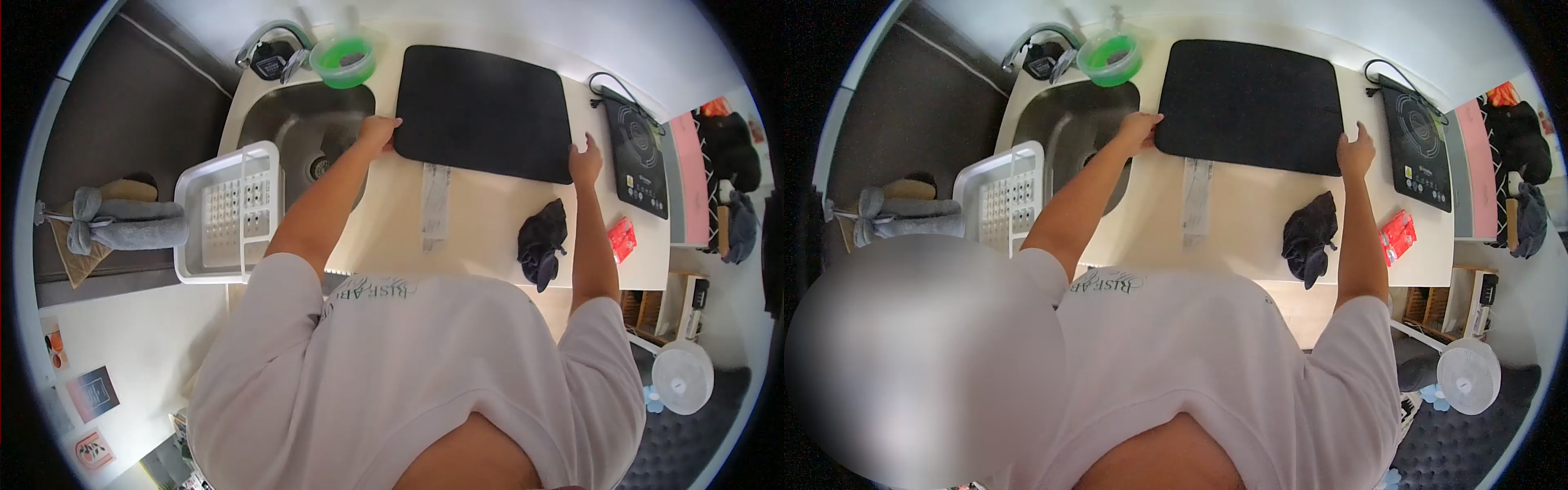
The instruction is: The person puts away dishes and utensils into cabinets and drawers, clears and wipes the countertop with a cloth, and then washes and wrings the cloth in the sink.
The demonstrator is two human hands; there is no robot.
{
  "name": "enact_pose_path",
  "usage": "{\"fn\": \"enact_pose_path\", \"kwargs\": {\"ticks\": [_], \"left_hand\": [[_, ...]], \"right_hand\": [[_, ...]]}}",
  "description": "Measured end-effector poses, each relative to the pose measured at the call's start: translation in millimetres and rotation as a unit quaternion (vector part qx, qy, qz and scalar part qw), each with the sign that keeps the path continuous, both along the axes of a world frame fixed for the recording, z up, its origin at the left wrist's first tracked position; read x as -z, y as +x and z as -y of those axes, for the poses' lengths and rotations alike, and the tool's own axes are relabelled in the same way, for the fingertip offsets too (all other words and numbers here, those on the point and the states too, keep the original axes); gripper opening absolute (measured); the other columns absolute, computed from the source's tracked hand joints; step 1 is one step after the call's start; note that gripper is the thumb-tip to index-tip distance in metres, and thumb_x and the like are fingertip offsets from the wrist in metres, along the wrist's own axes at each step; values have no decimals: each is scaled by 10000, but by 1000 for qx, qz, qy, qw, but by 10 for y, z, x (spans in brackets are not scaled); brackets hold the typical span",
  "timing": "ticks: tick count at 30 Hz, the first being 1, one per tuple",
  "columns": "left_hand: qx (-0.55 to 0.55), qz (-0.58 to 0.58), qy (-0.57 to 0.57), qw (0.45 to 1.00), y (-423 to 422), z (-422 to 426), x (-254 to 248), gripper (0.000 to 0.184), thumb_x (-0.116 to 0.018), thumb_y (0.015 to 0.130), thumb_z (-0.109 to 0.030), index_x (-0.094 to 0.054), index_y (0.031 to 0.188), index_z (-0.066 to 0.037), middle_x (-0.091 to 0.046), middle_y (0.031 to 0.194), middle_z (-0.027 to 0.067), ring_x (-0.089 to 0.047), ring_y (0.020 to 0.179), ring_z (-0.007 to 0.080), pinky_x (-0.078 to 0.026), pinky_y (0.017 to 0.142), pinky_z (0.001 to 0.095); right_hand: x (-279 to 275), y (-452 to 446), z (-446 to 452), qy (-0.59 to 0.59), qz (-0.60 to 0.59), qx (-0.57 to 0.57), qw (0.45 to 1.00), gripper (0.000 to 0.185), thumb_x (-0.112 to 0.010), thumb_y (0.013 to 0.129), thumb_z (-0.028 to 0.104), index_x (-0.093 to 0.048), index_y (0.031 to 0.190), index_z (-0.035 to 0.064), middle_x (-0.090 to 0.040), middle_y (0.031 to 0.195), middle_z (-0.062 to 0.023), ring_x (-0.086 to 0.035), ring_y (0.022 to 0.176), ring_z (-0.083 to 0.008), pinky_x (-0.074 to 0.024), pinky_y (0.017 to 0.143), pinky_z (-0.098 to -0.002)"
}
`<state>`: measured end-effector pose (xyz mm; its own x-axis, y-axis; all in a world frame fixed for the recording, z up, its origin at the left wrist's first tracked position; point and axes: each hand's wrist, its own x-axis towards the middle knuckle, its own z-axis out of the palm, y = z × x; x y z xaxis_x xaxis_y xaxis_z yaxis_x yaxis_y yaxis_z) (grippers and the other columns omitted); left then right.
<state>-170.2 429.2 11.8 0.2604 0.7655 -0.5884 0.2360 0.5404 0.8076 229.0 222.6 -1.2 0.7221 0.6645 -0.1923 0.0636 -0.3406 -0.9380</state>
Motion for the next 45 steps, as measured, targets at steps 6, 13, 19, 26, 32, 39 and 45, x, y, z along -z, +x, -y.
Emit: {"fn": "enact_pose_path", "kwargs": {"ticks": [6, 13, 19, 26, 32, 39, 45], "left_hand": [[45, 93, -105, 989, -161, 403, -99, 199, -641, 836, -176, -562, 957, -40, -564, 857, 64, -587, 779, 180, -529, 677, 323], [-33, 276, -164, 946, 214, 96, -839, 152, -650, 817, -104, -534, 879, -27, -596, 859, 94, -606, 768, 183, -543, 707, 318], [-15, 285, -161, 945, 195, 49, -976, 161, -573, 864, -140, -519, 921, 0, -603, 893, 124, -613, 824, 224, -525, 804, 391], [-42, 118, -234, 964, -113, 602, -82, 327, -577, 855, -224, -489, 1075, 1, -561, 1036, 148, -568, 943, 280, -466, 865, 506], [40, 86, 164, 982, -707, 1314, -866, 527, -639, 820, -201, -403, 1279, -95, -493, 1216, 105, -508, 1090, 207, -441, 873, 414], [-132, -10, 430, 893, -2255, 1411, -1331, 343, -610, 830, -58, -517, 1160, -66, -566, 1095, 95, -535, 1037, 179, -412, 885, 292], [-485, -205, 418, 740, -4258, 1315, -800, 420, -685, 757, -119, -540, 1145, -49, -517, 1155, 136, -466, 1104, 262, -363, 944, 360]], "right_hand": [[-843, -1797, 292, -30, -245, -385, 889, 282, -509, 859, 223, -609, 1036, 28, -610, 835, -74, -600, 749, -156, -511, 686, -271], [-413, -2358, -483, -78, 75, -534, 838, 381, -577, 861, 301, -582, 1146, 47, -597, 1103, -155, -566, 1016, -257, -470, 863, -362], [-108, -2284, -816, 33, 524, -196, 828, 668, -632, 767, 378, -434, 1300, 26, -433, 1325, -228, -381, 1245, -377, -232, 1079, -480], [27, -2536, 124, -75, 398, -416, 814, 450, -543, 848, 322, -565, 1143, -16, -450, 1292, -261, -366, 1249, -389, -288, 1057, -418], [-725, -3192, 44, -102, -95, -410, 901, 420, -551, 900, 276, -494, 1259, 63, -602, 1098, -156, -557, 1040, -208, -487, 803, -306], [-865, -4696, -573, -61, -289, -434, 851, 681, -586, 864, 345, -239, 1416, 148, -445, 1276, -88, -407, 1214, -220, -428, 911, -410], [-787, -5462, -854, -135, -261, -460, 838, 706, -628, 808, 331, -275, 1383, 126, -461, 1274, -104, -434, 1209, -250, -445, 894, -447]]}}
